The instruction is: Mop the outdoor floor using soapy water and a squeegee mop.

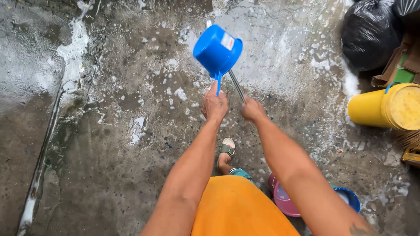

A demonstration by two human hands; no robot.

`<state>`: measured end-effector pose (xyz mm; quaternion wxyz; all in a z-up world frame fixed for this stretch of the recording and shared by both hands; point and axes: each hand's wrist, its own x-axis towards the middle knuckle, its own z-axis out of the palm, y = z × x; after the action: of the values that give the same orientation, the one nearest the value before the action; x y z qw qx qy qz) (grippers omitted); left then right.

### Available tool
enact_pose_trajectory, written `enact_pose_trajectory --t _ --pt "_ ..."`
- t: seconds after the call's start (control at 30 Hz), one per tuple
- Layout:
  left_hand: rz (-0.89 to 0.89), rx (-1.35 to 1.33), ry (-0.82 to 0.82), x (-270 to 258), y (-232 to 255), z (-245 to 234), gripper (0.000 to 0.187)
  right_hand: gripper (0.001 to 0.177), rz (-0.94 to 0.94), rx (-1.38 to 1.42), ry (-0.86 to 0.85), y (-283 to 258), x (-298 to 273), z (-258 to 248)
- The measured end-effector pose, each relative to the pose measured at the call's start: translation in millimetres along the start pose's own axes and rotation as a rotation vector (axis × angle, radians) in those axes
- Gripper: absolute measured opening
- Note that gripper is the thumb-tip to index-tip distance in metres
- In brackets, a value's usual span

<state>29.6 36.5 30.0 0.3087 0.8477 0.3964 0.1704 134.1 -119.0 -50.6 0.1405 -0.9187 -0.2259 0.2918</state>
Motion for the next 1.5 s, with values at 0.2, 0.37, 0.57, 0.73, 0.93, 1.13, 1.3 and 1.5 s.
enact_pose_trajectory --t 0.2,0.37,0.57,0.73,0.93,1.13,1.3,1.5 --pt "-0.567 -0.723 -0.2 -33.8 -22.9 33.5 0.032 0.06 -0.006 0.035 -0.043 67.6 -123.3 -17.1" --pt "-0.796 -0.873 -0.285 -52.6 -47.0 49.9 0.031 0.061 0.174 0.003 -0.086 98.6 -174.1 -26.3" --pt "-0.782 -0.869 -0.312 -43.6 -12.0 31.2 0.034 0.051 0.116 0.048 0.018 33.6 1.4 -22.5" --pt "-0.725 -0.989 -0.31 -35.5 -20.1 36.7 0.035 0.048 -0.021 0.001 0.095 86.5 -57.2 17.4" --pt "-0.758 -0.96 -0.326 -32.1 -31.0 15.9 0.035 0.062 0.296 0.081 -0.055 85.4 -223.7 -23.5" --pt "-0.673 -0.912 -0.405 -36.4 -32.5 -9.3 0.033 0.051 0.122 0.12 0.092 85.7 -13.2 4.0" --pt "-0.57 -0.877 -0.512 -26.2 -39.5 -1.6 0.034 0.032 0.412 0.397 0.014 -6.7 56.1 -101.1" --pt "-0.592 -0.918 -0.507 -29.1 -21.7 10.9 0.036 0.027 0.122 0.354 0.384 12.4 -40.1 -5.5"
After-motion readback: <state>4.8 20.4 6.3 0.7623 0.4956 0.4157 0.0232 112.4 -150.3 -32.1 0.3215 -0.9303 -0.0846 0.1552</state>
